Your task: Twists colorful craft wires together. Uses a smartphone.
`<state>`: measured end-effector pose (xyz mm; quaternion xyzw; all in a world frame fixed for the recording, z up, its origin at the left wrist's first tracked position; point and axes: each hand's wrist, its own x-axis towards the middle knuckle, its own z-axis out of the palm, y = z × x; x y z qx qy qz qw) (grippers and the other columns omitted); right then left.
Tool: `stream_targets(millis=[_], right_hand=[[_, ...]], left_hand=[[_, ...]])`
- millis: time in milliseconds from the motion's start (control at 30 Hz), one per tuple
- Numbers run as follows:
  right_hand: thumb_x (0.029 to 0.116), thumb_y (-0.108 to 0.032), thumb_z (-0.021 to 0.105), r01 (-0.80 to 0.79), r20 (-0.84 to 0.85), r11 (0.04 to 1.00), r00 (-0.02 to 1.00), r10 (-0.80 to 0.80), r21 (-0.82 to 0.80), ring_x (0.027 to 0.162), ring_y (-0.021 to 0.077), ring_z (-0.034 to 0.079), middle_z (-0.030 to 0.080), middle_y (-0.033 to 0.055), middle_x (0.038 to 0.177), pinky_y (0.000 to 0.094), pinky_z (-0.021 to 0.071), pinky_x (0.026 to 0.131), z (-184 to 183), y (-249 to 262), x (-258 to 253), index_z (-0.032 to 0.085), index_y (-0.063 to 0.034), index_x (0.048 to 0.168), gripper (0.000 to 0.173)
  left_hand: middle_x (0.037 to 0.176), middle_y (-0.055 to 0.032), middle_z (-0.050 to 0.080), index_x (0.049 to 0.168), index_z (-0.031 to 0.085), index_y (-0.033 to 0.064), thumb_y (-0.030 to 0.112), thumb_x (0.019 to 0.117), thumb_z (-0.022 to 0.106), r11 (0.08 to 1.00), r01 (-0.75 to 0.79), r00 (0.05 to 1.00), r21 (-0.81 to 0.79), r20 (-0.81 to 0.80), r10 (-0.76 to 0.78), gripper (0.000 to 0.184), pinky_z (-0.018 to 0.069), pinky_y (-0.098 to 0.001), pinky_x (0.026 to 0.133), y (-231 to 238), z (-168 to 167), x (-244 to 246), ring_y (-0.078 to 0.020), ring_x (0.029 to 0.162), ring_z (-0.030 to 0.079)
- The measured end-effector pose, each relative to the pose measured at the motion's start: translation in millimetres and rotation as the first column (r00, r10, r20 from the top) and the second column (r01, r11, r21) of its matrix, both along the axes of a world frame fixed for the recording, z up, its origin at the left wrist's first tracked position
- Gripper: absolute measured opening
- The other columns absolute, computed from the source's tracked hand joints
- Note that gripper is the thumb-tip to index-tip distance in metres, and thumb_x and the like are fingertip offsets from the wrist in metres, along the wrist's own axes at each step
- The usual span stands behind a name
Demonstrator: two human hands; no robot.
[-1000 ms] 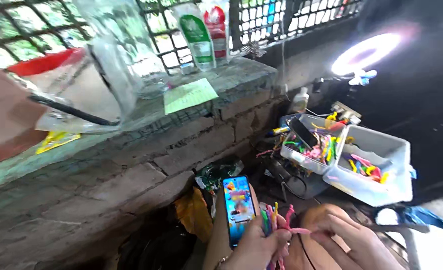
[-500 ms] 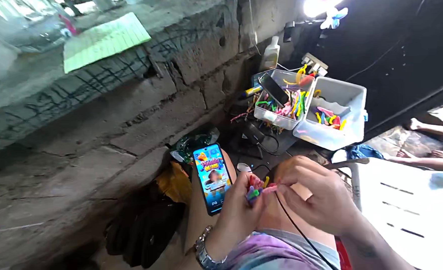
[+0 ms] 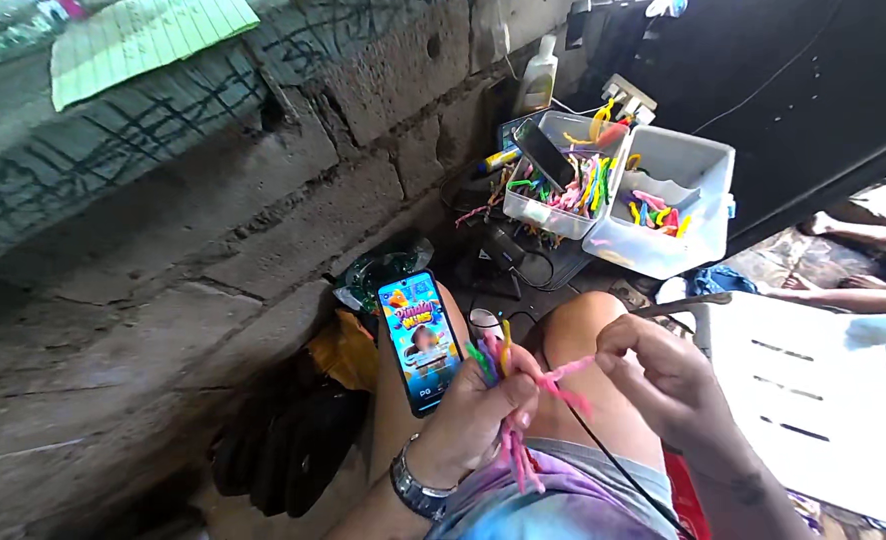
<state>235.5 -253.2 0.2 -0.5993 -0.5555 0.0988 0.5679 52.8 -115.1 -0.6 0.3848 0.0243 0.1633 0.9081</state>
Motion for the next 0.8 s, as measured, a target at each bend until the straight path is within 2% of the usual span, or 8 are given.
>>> stream_targets(millis=[133,233,300,367,433,600,700,800], right_hand=[[0.1004,-0.026,0.057,0.008,0.021,1.000,1.000,-0.008,0.006,0.084,-0.0033,0.059,0.063,-0.0067,0.086,0.0157,0.0476,0.078,13,6,7,0.065,-0.0117,0.091,0.019],[0.1002,-0.026,0.057,0.021,0.276,0.997,0.960,-0.041,0.073,0.087,0.0065,0.062,0.066,-0.0002,0.085,0.0218,0.0494,0.081,31,10,-5,0.064,-0.0118,0.090,0.019],[0.1005,-0.025,0.057,0.035,0.376,0.992,0.923,-0.079,0.125,0.085,0.0110,0.062,0.066,0.0016,0.084,0.0239,0.0489,0.079,37,11,-19,0.063,-0.0123,0.089,0.018],[0.0999,-0.024,0.056,0.040,0.394,0.989,0.915,-0.093,0.140,0.086,0.0106,0.061,0.065,0.0007,0.085,0.0228,0.0479,0.079,40,7,-28,0.062,-0.0132,0.089,0.016],[0.0998,-0.024,0.056,0.023,0.342,0.992,0.937,-0.063,0.121,0.086,0.0079,0.061,0.064,-0.0002,0.087,0.0200,0.0479,0.078,38,4,-29,0.060,-0.0132,0.090,0.015],[0.1003,-0.026,0.057,0.011,0.127,0.998,0.992,-0.019,0.062,0.086,0.0010,0.061,0.063,-0.0018,0.086,0.0158,0.0504,0.077,12,5,-12,0.063,-0.0101,0.091,0.019],[0.1014,-0.027,0.057,0.012,0.016,1.000,1.000,-0.012,0.029,0.085,-0.0031,0.060,0.063,-0.0054,0.087,0.0147,0.0505,0.077,8,8,0,0.064,-0.0103,0.092,0.020],[0.0998,-0.025,0.058,0.055,0.014,0.998,0.998,-0.055,0.021,0.084,-0.0049,0.058,0.063,-0.0070,0.087,0.0128,0.0489,0.076,20,10,7,0.065,-0.0107,0.092,0.018]], left_hand=[[0.089,0.0079,0.064,0.106,0.064,0.0094,0.003,0.0955,0.067,0.911,-0.038,0.996,0.410,-0.058,0.068,0.013,0.0458,-0.0111,0.060,-1,1,0,0.0066,0.068,0.054],[0.089,-0.0022,0.066,0.108,0.065,-0.0030,0.008,0.0924,0.068,0.534,-0.149,0.904,0.832,-0.104,0.414,0.019,0.0513,-0.0132,0.070,-1,4,1,0.0022,0.076,0.060],[0.084,-0.0023,0.066,0.104,0.067,-0.0030,0.011,0.0959,0.064,0.443,-0.183,0.855,0.878,-0.081,0.513,0.017,0.0510,-0.0134,0.066,-1,3,1,0.0022,0.070,0.059],[0.074,0.0069,0.058,0.101,0.063,0.0033,0.013,0.1003,0.061,0.648,-0.230,0.871,0.726,-0.143,0.469,0.010,0.0466,-0.0117,0.056,-1,6,0,0.0055,0.060,0.053],[0.068,0.0107,0.058,0.101,0.062,0.0121,0.017,0.1036,0.059,0.893,-0.257,0.932,0.369,-0.152,0.330,0.007,0.0459,-0.0132,0.053,1,7,-3,0.0045,0.056,0.053],[0.078,0.0060,0.064,0.101,0.068,0.0145,0.028,0.0985,0.066,0.974,-0.037,0.998,-0.222,0.036,0.046,0.014,0.0469,-0.0132,0.054,6,8,-2,0.0020,0.059,0.056],[0.083,0.0086,0.063,0.102,0.066,0.0163,0.027,0.1012,0.063,0.989,0.120,0.990,-0.088,0.084,-0.113,0.011,0.0446,-0.0120,0.056,4,3,-1,0.0046,0.062,0.054],[0.083,0.0090,0.062,0.104,0.064,0.0090,0.013,0.1012,0.063,0.911,0.004,0.999,0.412,-0.050,0.018,0.005,0.0452,-0.0111,0.059,3,3,-2,0.0068,0.066,0.053]])
